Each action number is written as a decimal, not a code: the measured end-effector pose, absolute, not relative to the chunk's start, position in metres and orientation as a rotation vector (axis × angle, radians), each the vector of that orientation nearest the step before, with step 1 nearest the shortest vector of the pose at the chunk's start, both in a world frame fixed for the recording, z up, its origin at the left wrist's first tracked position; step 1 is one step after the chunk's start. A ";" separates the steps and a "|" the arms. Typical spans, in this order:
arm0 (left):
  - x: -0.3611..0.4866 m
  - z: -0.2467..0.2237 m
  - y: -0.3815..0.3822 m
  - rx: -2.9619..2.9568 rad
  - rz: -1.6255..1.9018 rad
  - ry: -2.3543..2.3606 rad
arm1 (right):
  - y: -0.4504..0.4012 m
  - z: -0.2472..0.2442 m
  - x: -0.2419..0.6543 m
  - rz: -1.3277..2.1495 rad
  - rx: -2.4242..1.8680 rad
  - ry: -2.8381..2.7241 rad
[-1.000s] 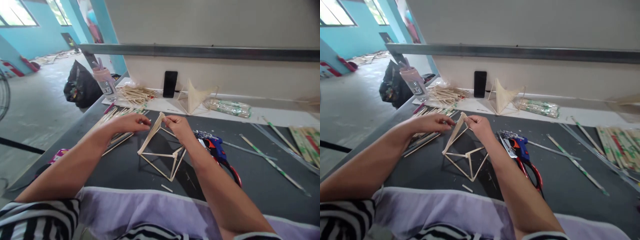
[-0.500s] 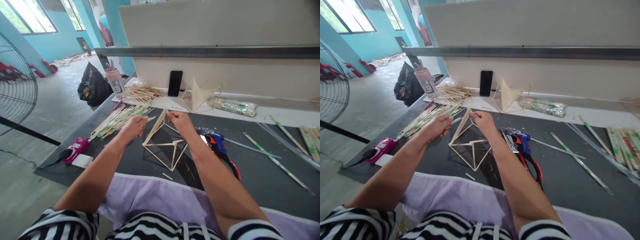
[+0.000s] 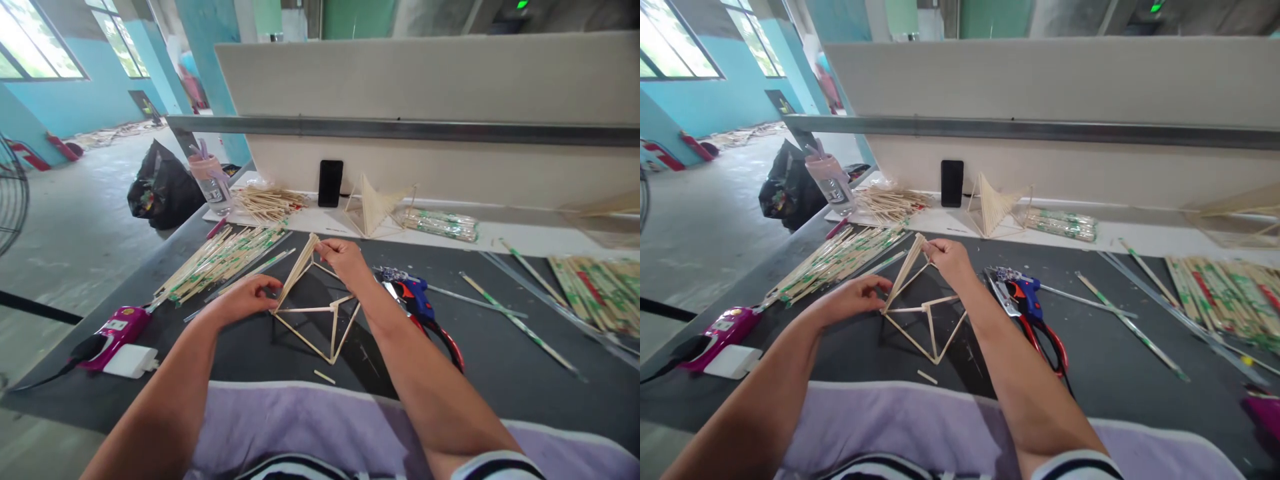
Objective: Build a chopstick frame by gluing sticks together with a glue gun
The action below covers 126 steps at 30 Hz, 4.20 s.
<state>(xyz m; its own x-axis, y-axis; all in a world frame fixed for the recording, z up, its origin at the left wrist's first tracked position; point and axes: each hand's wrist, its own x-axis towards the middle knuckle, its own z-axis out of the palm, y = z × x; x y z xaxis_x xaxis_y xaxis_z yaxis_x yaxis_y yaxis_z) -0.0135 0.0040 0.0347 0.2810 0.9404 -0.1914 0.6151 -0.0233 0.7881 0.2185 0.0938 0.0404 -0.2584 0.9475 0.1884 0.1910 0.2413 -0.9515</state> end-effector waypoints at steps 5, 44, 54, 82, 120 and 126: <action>-0.010 0.035 0.005 1.904 0.366 1.438 | 0.093 0.041 0.218 1.116 -1.076 -1.634; -0.018 0.030 0.008 2.051 0.275 1.324 | 0.096 0.036 0.221 1.121 -1.057 -1.621; -0.017 0.030 0.009 2.140 0.235 1.305 | 0.099 0.033 0.221 1.119 -1.022 -1.620; -0.014 0.030 0.009 2.172 0.229 1.274 | 0.095 0.042 0.219 1.163 -1.064 -1.582; -0.008 0.034 -0.003 1.923 0.211 1.367 | 0.094 0.043 0.220 1.144 -1.033 -1.608; -0.010 0.031 0.001 1.887 0.244 1.363 | 0.096 0.042 0.220 1.140 -1.055 -1.634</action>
<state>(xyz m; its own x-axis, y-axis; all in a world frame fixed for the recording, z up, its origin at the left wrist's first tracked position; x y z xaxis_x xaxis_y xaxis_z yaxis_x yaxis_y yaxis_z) -0.0095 0.0007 0.0307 0.4066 0.8710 -0.2756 0.7210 -0.1206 0.6824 0.2205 0.0957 0.0420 -0.2747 0.9454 0.1756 0.1616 0.2254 -0.9608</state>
